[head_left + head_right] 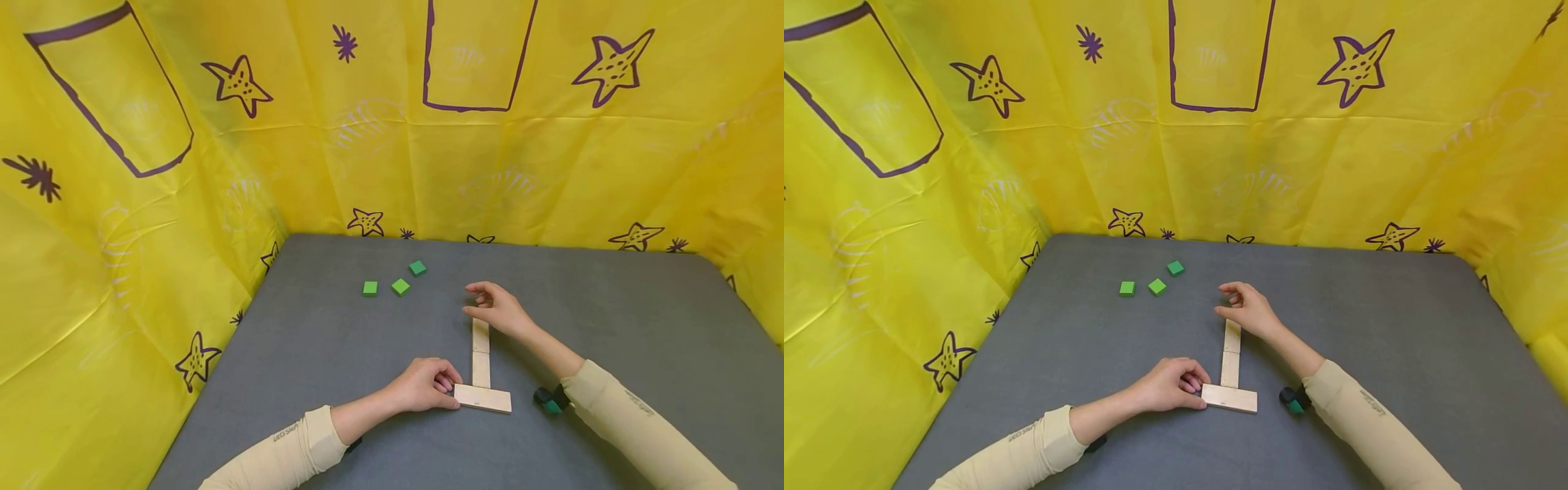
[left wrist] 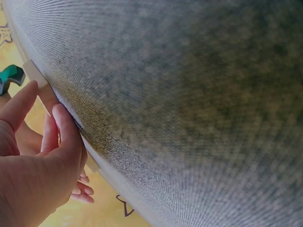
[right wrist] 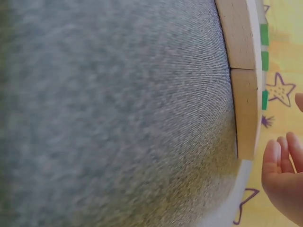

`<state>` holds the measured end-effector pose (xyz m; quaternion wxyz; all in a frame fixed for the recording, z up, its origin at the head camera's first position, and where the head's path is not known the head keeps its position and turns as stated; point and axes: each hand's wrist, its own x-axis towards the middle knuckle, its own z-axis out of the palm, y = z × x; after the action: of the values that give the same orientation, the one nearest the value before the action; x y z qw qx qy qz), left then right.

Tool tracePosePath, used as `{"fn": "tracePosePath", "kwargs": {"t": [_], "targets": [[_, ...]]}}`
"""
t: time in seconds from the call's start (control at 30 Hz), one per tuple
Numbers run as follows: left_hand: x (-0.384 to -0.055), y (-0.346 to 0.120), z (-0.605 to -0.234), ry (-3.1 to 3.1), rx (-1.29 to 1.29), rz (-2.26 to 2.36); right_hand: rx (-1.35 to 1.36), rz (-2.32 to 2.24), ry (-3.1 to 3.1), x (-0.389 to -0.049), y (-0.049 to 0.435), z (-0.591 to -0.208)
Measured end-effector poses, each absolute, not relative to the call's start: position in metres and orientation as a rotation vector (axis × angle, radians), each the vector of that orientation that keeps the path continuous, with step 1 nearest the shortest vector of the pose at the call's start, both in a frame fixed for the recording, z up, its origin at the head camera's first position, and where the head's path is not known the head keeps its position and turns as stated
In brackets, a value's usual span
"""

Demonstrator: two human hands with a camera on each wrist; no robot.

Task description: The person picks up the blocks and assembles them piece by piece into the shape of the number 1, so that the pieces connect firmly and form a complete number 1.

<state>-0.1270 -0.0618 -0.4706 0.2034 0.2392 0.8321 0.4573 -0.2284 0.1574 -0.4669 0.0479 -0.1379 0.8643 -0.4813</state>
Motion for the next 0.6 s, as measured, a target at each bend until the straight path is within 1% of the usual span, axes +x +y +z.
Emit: {"fn": "tracePosePath", "kwargs": {"t": [0.6], "targets": [[-0.128, -0.061, -0.473, 2.326, 0.655, 1.272, -0.400, -1.432, 2.589, -0.247, 0.138, -0.462]]}}
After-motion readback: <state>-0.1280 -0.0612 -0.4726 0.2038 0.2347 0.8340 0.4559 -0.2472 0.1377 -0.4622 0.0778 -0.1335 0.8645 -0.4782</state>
